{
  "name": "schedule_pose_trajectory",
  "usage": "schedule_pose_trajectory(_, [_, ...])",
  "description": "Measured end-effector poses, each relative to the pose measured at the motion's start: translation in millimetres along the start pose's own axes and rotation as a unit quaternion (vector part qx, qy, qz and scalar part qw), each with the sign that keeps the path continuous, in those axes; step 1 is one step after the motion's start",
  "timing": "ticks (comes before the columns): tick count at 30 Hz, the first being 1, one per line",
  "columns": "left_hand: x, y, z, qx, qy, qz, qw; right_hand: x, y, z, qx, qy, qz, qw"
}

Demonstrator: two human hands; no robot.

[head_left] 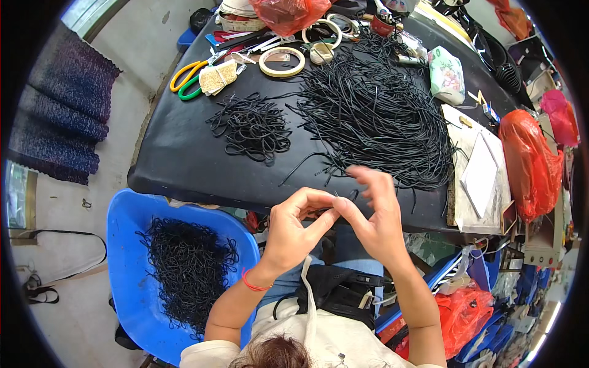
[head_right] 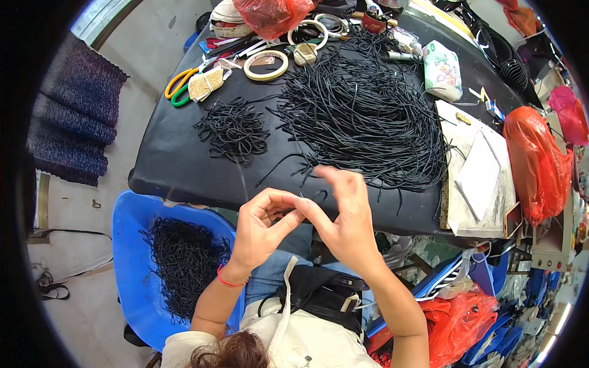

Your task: The person sits at a cluttered workbench and repeatedly picks up black cable ties from a large pile. They loop each tie by hand to form a knot and place the finished items into a blue plastic bin. The process is continuous and repetitive throughout the clip.

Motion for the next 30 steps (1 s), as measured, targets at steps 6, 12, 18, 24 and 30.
schedule_pose_trajectory(6, [-5, -2, -11, -0.008, -0.139, 0.09, 0.986, 1, 9, -20, 0.255, -0.344, 0.12, 0.896])
schedule_pose_trajectory(12, [0, 1, -11, -0.016, -0.128, 0.134, 0.982, 5, 10, -20, 0.272, -0.361, 0.064, 0.89])
schedule_pose_trajectory(18, [-1, -1, -1, -0.042, -0.057, 0.078, 0.994, 8, 7, -11, 0.225, -0.358, -0.068, 0.904])
schedule_pose_trajectory(24, [-3, 2, 1, 0.003, -0.1, 0.089, 0.991, -3, 22, -24, 0.239, -0.254, 0.098, 0.932])
schedule_pose_trajectory(30, [-2, 5, -8, -0.068, -0.134, 0.098, 0.984, 1, 21, -20, 0.273, -0.321, 0.097, 0.902])
Point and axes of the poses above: each hand's wrist, its own y-axis away from the middle knuckle, its own x-axis out of the palm, z = x × y, the point moved 1 cm from there along -y, towards the middle knuckle, and after that the axes turned 2 degrees about -y, right-handed, at the moved point
